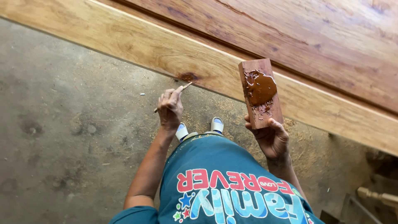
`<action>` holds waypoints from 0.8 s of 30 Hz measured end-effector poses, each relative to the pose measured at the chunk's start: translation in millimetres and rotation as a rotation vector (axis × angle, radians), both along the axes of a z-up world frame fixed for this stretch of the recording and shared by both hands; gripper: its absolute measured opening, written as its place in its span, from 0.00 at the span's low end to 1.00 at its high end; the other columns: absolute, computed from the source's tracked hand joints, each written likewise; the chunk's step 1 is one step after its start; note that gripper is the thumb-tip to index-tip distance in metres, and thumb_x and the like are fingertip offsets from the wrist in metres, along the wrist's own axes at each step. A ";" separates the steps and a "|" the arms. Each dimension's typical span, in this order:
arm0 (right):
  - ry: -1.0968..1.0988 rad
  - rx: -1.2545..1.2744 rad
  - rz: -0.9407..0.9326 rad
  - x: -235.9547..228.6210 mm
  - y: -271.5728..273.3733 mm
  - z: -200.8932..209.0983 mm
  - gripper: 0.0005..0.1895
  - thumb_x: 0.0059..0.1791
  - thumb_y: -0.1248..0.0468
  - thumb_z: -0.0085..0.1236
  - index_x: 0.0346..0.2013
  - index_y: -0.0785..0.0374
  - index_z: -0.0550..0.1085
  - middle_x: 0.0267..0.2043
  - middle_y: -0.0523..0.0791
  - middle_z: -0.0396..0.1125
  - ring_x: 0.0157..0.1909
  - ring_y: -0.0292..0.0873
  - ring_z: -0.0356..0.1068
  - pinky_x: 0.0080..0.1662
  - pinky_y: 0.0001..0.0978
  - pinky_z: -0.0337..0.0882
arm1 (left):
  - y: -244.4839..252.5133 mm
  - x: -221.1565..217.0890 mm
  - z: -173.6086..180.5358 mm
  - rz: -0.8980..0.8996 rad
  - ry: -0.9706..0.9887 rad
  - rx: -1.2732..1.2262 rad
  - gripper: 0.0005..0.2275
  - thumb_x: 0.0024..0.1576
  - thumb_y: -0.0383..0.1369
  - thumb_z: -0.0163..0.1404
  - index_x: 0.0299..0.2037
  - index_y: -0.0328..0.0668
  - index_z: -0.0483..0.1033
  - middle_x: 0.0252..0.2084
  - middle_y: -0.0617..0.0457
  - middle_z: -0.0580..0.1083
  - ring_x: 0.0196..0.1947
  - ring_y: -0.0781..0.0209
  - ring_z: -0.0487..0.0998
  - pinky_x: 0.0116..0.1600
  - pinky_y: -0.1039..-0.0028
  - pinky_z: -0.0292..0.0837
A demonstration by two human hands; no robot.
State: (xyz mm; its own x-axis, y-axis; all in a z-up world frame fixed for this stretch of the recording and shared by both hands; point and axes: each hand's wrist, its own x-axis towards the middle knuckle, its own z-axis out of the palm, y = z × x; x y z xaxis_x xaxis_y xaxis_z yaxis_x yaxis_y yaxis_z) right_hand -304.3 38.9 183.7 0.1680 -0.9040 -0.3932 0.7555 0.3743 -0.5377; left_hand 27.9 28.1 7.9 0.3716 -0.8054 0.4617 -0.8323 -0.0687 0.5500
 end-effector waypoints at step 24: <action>0.016 0.003 0.012 5.6 5.1 11.5 0.28 0.47 0.67 0.52 0.63 0.72 0.68 0.58 0.63 0.68 0.52 0.75 0.71 0.53 0.71 0.70 | -28.7 -11.3 7.7 0.097 -0.179 -0.035 0.13 0.57 0.26 0.56 0.47 0.60 0.83 0.37 0.59 0.72 0.32 0.58 0.72 0.38 0.68 0.67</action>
State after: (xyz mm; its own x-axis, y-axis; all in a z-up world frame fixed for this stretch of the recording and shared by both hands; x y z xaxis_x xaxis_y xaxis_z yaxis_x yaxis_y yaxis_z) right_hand -298.7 44.0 195.2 0.1725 -0.9007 -0.3987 0.7425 0.3849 -0.5482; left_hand 16.6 -0.6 15.6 0.3561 -0.7521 0.5545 -0.9074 -0.1367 0.3974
